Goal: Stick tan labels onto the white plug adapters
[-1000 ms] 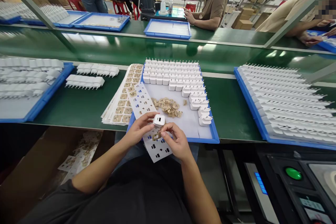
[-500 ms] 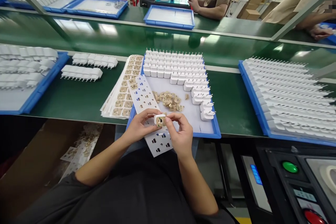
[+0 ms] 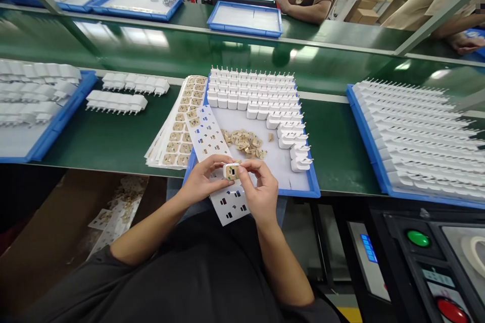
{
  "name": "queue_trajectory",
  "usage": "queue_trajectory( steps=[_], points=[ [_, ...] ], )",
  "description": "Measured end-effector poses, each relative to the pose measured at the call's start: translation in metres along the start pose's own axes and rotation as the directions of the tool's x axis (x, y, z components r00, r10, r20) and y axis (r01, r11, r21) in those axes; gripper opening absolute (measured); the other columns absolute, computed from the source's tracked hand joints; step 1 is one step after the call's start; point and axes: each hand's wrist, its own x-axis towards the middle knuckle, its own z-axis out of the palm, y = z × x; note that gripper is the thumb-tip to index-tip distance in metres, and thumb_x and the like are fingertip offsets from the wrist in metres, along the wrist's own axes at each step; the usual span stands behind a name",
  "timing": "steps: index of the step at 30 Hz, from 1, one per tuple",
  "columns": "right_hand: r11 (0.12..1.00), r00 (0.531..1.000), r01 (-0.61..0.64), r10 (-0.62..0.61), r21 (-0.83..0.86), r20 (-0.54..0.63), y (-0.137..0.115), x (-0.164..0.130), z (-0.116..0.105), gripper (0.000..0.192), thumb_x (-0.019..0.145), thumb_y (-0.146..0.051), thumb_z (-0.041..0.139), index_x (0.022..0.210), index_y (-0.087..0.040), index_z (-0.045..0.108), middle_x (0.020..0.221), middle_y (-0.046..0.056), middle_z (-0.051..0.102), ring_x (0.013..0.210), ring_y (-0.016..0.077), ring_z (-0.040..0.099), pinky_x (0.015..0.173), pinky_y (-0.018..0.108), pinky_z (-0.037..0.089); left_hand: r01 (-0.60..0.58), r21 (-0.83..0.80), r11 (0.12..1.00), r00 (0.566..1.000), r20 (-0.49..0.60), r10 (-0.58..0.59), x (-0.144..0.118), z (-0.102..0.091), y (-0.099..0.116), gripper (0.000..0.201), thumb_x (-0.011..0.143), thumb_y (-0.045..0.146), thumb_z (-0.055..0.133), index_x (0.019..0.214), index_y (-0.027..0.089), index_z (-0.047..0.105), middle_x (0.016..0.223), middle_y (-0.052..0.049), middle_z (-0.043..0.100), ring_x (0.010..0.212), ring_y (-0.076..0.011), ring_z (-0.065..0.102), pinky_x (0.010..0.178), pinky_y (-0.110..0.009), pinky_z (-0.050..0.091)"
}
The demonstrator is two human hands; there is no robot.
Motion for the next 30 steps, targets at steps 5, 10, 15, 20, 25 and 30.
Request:
queue_trajectory(
  steps=[5,10,15,20,25,30],
  points=[
    [1.000,1.000,0.023,-0.023,-0.013,-0.005,0.001,-0.001,0.001,0.008,0.093,-0.031,0.068,0.094,-0.023,0.069,0.090,0.002,0.071,0.087,0.0181,0.068,0.083,0.034,0.057,-0.004,-0.003,1.000,1.000,0.002,0.004,0.000,0.000,-0.001,0.038,0.077,0.030,0.084,0.110,0.023,0.067,0.117,-0.007,0.071,0.115,-0.0245,0.066,0.104,-0.039,0.051],
    [0.989,0.995,0.081,-0.087,-0.124,-0.049,0.000,-0.004,0.005,0.007,0.093,-0.031,0.067,0.094,-0.024,0.069,0.090,0.002,0.071,0.085,0.0180,0.068,0.081,0.034,0.058,-0.008,-0.009,1.000,1.000,-0.003,0.008,-0.001,0.000,-0.001,0.038,0.078,0.030,0.084,0.110,0.023,0.066,0.115,-0.006,0.071,0.115,-0.0237,0.066,0.104,-0.038,0.051],
    [0.965,0.985,0.140,-0.159,-0.224,-0.067,-0.001,-0.005,0.009,0.007,0.092,-0.030,0.069,0.093,-0.024,0.066,0.089,0.001,0.070,0.077,0.0168,0.068,0.075,0.034,0.060,-0.005,0.005,1.000,1.000,-0.010,0.005,-0.001,0.001,0.002,0.035,0.078,0.029,0.083,0.108,0.023,0.066,0.114,-0.006,0.071,0.114,-0.0242,0.066,0.104,-0.039,0.051],
    [0.902,0.960,0.237,-0.275,-0.361,-0.056,-0.002,-0.004,0.012,0.005,0.093,-0.028,0.068,0.094,-0.025,0.065,0.086,0.002,0.070,0.076,0.0185,0.068,0.075,0.037,0.060,-0.014,0.029,0.999,1.000,-0.018,0.014,-0.001,0.001,0.002,0.035,0.080,0.033,0.081,0.110,0.023,0.066,0.115,-0.007,0.071,0.114,-0.0245,0.066,0.104,-0.039,0.051],
    [0.811,0.921,0.342,-0.391,-0.475,-0.004,-0.004,-0.005,0.014,0.006,0.093,-0.021,0.066,0.096,-0.026,0.063,0.086,0.002,0.069,0.077,0.0193,0.066,0.074,0.036,0.058,-0.042,0.015,0.999,0.999,-0.018,0.042,-0.002,0.000,-0.001,0.033,0.081,0.032,0.081,0.108,0.022,0.065,0.115,-0.008,0.070,0.113,-0.0238,0.066,0.103,-0.039,0.051],
    [0.817,0.937,0.277,-0.347,-0.507,-0.048,-0.002,-0.001,0.008,0.010,0.090,-0.026,0.068,0.099,-0.025,0.064,0.087,0.004,0.065,0.078,0.0204,0.062,0.068,0.035,0.056,-0.078,0.044,0.996,0.996,-0.031,0.079,-0.003,-0.001,-0.005,0.035,0.080,0.032,0.082,0.108,0.022,0.065,0.115,-0.009,0.068,0.115,-0.0243,0.064,0.104,-0.041,0.051]
  ],
)
